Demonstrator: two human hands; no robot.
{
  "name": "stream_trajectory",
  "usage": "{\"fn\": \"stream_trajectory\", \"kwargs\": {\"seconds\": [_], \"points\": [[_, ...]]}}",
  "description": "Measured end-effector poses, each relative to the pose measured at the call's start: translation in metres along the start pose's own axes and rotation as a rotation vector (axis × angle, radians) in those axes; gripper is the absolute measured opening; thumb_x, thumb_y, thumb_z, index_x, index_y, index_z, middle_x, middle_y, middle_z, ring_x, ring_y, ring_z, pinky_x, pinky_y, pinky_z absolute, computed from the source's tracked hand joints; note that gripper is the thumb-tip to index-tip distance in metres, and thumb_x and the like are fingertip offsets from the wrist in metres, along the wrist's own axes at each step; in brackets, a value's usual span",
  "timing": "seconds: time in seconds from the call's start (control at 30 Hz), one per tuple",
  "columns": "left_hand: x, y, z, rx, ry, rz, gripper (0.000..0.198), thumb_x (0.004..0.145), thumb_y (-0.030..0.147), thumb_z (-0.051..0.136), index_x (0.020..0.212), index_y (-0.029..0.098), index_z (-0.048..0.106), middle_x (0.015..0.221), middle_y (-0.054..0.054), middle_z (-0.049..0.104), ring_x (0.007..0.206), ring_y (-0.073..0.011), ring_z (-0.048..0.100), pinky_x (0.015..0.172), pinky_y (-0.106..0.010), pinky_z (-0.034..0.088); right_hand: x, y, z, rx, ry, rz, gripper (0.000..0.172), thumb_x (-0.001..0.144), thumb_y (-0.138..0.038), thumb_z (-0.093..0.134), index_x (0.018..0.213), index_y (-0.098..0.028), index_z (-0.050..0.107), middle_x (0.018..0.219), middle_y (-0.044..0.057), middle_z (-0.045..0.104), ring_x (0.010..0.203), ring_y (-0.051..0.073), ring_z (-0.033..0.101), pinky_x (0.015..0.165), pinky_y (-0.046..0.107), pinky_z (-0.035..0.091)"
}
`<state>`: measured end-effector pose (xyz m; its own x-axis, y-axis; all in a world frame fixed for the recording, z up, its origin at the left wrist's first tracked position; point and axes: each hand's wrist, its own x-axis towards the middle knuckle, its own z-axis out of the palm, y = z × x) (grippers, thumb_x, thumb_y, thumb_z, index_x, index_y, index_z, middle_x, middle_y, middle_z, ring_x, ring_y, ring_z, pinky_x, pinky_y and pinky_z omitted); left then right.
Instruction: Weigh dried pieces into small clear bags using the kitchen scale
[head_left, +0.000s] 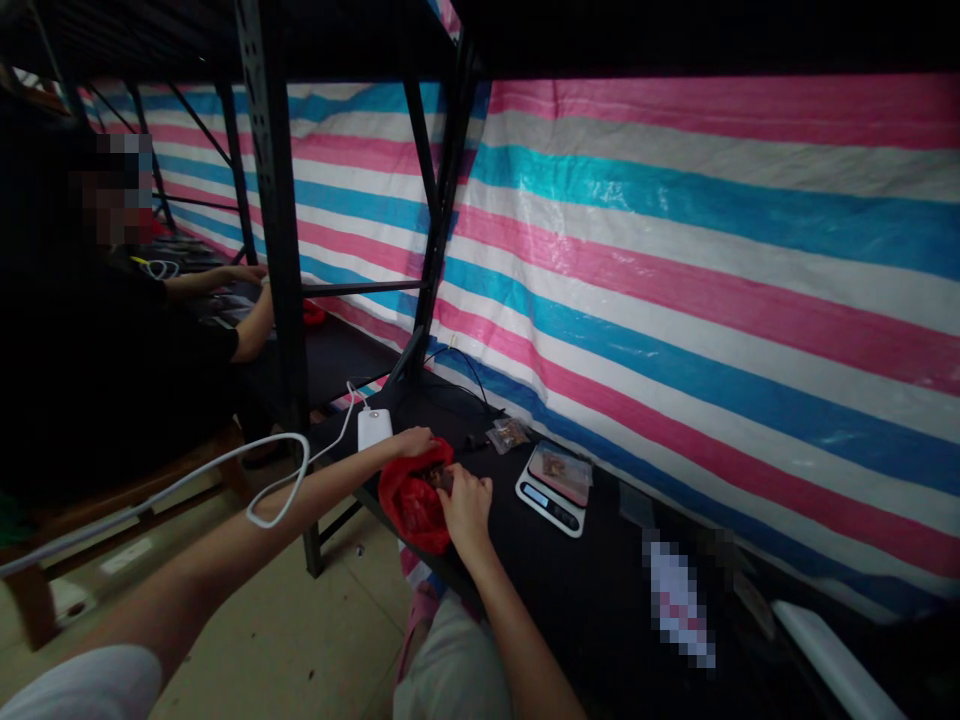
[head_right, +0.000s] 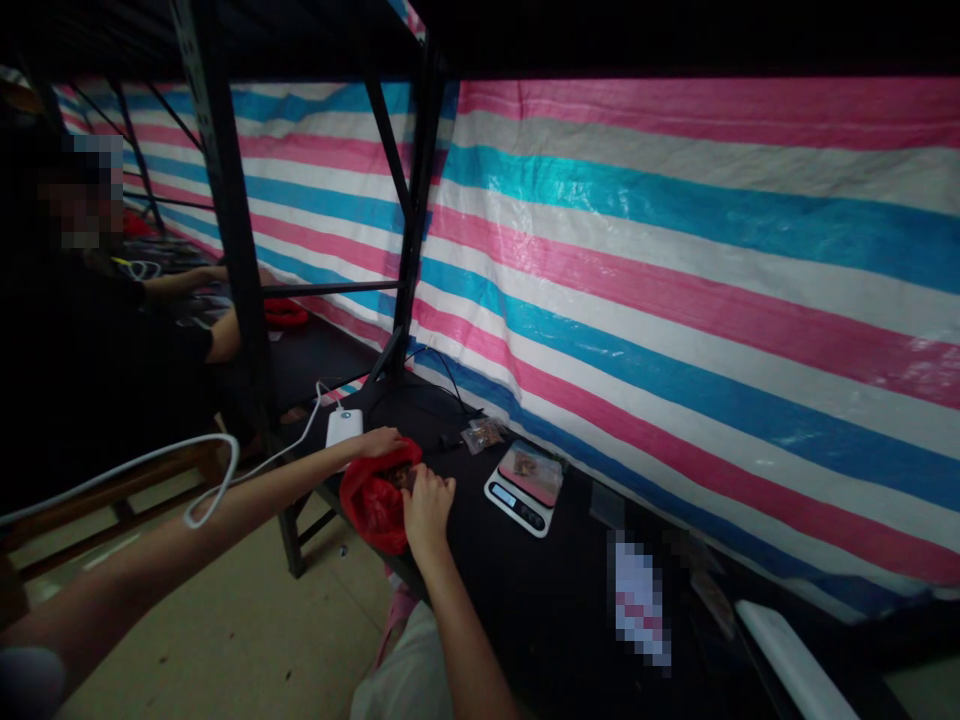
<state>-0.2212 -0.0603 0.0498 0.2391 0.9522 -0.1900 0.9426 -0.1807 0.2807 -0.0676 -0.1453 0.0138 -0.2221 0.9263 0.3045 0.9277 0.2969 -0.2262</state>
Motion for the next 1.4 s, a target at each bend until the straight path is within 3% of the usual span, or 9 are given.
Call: {"fn": "stream_trajectory", "kwargs": {"seconds": [0.17, 0.27, 0.37, 0.5, 0.77, 0.97, 1.13, 1.23, 1.4], "points": [[0.005, -0.003, -0.003, -0.037, 0.039, -0.021, 0.046, 0.089, 0.038, 0.025, 0.092, 0.015, 0.065, 0.096, -0.013, 0.066, 0.093, -0.0234, 0.062, 0.073, -0.027, 0.046, 0.005, -0.010, -0.008, -0.140, -0.038, -0.045, 0.030, 0.075, -0.024, 0.058, 0.104, -0.018, 0.054, 0.096, 0.008, 0.064, 0.091, 0.022, 0.055, 0.081, 0.036, 0.027], [0.007, -0.003, -0.006, -0.059, 0.042, -0.042, 0.055, 0.089, 0.044, 0.019, 0.090, 0.014, 0.065, 0.094, -0.015, 0.066, 0.093, -0.0258, 0.061, 0.072, -0.029, 0.045, 0.008, -0.017, -0.013, -0.236, -0.088, -0.044, 0.023, 0.080, -0.017, 0.049, 0.101, -0.016, 0.058, 0.092, 0.012, 0.065, 0.092, 0.024, 0.054, 0.082, 0.038, 0.026], [0.008, -0.002, -0.007, -0.075, 0.040, -0.048, 0.056, 0.088, 0.048, 0.020, 0.091, 0.014, 0.065, 0.098, -0.016, 0.065, 0.096, -0.0264, 0.060, 0.075, -0.030, 0.045, 0.010, -0.022, -0.016, -0.274, -0.104, -0.065, 0.027, 0.083, -0.010, 0.038, 0.096, -0.016, 0.061, 0.091, 0.013, 0.065, 0.091, 0.024, 0.055, 0.082, 0.039, 0.026], [0.005, -0.001, -0.003, -0.108, 0.043, -0.045, 0.048, 0.088, 0.044, 0.027, 0.090, 0.014, 0.065, 0.095, -0.013, 0.066, 0.093, -0.0237, 0.061, 0.073, -0.026, 0.044, 0.011, -0.024, -0.016, -0.234, -0.132, -0.065, 0.022, 0.079, -0.017, 0.050, 0.099, -0.015, 0.059, 0.089, 0.013, 0.065, 0.088, 0.024, 0.057, 0.081, 0.038, 0.027], [0.002, 0.004, 0.003, -0.218, 0.155, -0.044, 0.055, 0.092, 0.037, 0.016, 0.084, 0.013, 0.064, 0.082, -0.010, 0.067, 0.077, -0.0163, 0.063, 0.061, -0.021, 0.042, 0.007, -0.014, -0.009, -0.111, -0.062, -0.018, 0.027, 0.074, -0.023, 0.061, 0.100, -0.020, 0.056, 0.088, 0.007, 0.066, 0.086, 0.020, 0.059, 0.079, 0.033, 0.029], [0.005, 0.010, -0.002, -0.237, 0.205, -0.065, 0.048, 0.090, 0.040, 0.024, 0.088, 0.015, 0.065, 0.085, -0.009, 0.067, 0.080, -0.0186, 0.063, 0.064, -0.023, 0.043, 0.007, 0.001, 0.003, 0.165, -0.067, 0.102, 0.025, 0.077, -0.030, 0.058, 0.102, -0.029, 0.056, 0.095, -0.001, 0.067, 0.090, 0.016, 0.061, 0.078, 0.029, 0.035], [0.005, 0.007, -0.006, -0.176, 0.263, -0.039, 0.038, 0.088, 0.035, 0.030, 0.098, 0.018, 0.063, 0.098, -0.009, 0.066, 0.092, -0.0201, 0.060, 0.075, -0.025, 0.043, 0.009, 0.017, 0.009, 0.545, -0.045, 0.138, 0.027, 0.077, -0.029, 0.054, 0.104, -0.026, 0.055, 0.097, -0.001, 0.067, 0.082, 0.014, 0.063, 0.078, 0.029, 0.043], [0.007, 0.003, -0.013, -0.120, 0.287, 0.007, 0.031, 0.086, 0.027, 0.035, 0.099, 0.020, 0.062, 0.100, -0.007, 0.065, 0.096, -0.0190, 0.058, 0.084, -0.027, 0.041, 0.009, 0.027, 0.009, 0.768, -0.005, 0.095, 0.031, 0.074, -0.029, 0.056, 0.103, -0.022, 0.056, 0.100, 0.002, 0.066, 0.086, 0.015, 0.062, 0.080, 0.029, 0.046], [0.011, -0.002, -0.025, 0.069, 0.451, 0.054, 0.026, 0.083, 0.021, 0.038, 0.092, 0.016, 0.062, 0.100, -0.011, 0.063, 0.105, -0.0235, 0.050, 0.104, -0.045, 0.016, 0.011, 0.050, -0.004, 0.975, 0.093, 0.013, 0.039, 0.072, -0.033, 0.058, 0.107, -0.017, 0.055, 0.108, 0.009, 0.063, 0.090, 0.018, 0.061, 0.083, 0.033, 0.046]]}}
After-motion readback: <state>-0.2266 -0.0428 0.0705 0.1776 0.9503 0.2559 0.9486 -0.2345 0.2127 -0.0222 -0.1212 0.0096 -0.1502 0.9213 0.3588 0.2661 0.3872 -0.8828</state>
